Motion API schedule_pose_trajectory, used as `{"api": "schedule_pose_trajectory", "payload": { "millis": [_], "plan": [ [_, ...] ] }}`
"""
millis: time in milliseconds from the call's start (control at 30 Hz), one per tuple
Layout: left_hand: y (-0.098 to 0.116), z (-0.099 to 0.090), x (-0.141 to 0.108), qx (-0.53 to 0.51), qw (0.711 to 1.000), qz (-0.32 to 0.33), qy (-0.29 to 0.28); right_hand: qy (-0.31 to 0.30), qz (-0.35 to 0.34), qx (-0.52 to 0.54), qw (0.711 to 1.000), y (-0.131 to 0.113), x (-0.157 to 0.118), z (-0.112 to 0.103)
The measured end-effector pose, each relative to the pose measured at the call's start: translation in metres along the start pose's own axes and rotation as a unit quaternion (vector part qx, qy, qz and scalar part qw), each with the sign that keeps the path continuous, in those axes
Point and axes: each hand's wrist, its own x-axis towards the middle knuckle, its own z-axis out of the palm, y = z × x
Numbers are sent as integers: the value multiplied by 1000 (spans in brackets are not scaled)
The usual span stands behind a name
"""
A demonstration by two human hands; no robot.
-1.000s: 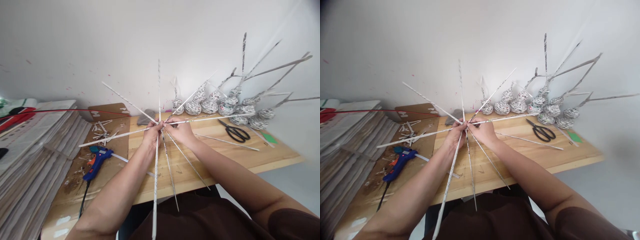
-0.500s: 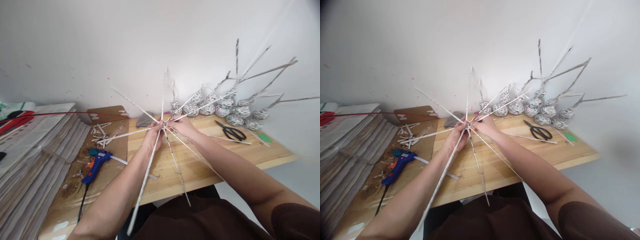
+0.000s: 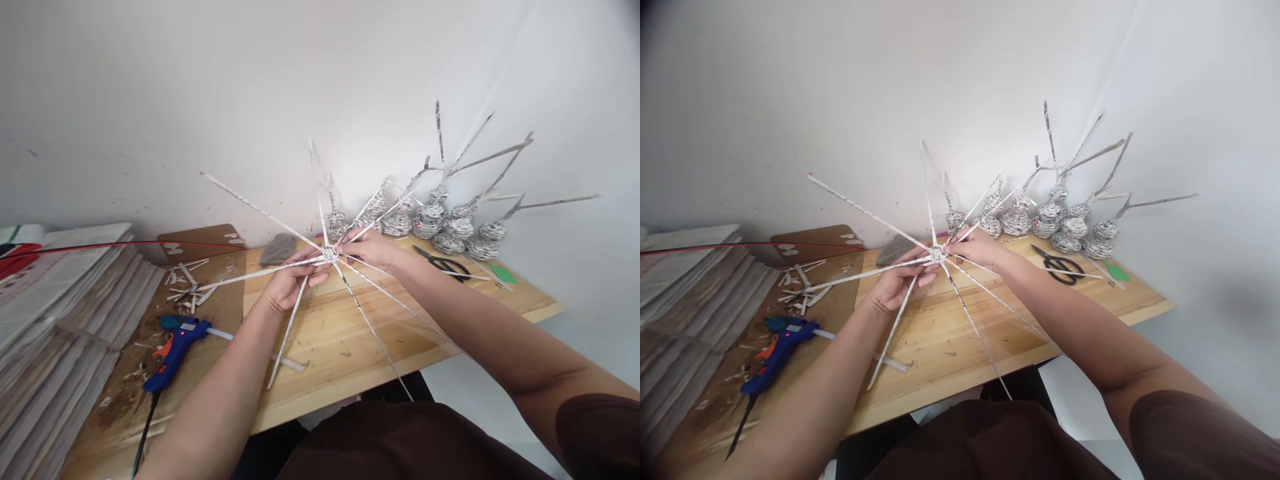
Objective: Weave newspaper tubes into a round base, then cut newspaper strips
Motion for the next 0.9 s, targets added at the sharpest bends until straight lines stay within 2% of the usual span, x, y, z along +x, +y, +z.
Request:
{"api": "schedule_pose_trajectory", "payload": {
  "millis": [200, 367, 500, 600, 700, 800, 900],
  "plan": [
    [7, -3, -2, -35, 999, 15, -14, -14, 21, 22, 999, -3, -3, -8],
    [2, 1, 1, 47, 998, -23, 44, -31, 9, -47, 998, 1, -3, -7],
    [-4, 12, 0, 84, 995, -24, 56, -32, 11, -122, 992, 5, -1, -6],
    [-8, 23, -2, 66, 995, -42, 69, -34, 26, -129, 991, 6, 1, -12],
    [-10, 30, -3, 31, 996, -65, 57, -40, 32, -125, 991, 4, 3, -20],
    [-12, 29, -1, 44, 994, -77, 59, -47, 31, -119, 991, 5, 2, -22],
    [-14, 25, 2, 73, 990, -65, 100, -62, 27, -124, 990, 12, -2, -12]
  ]
}}
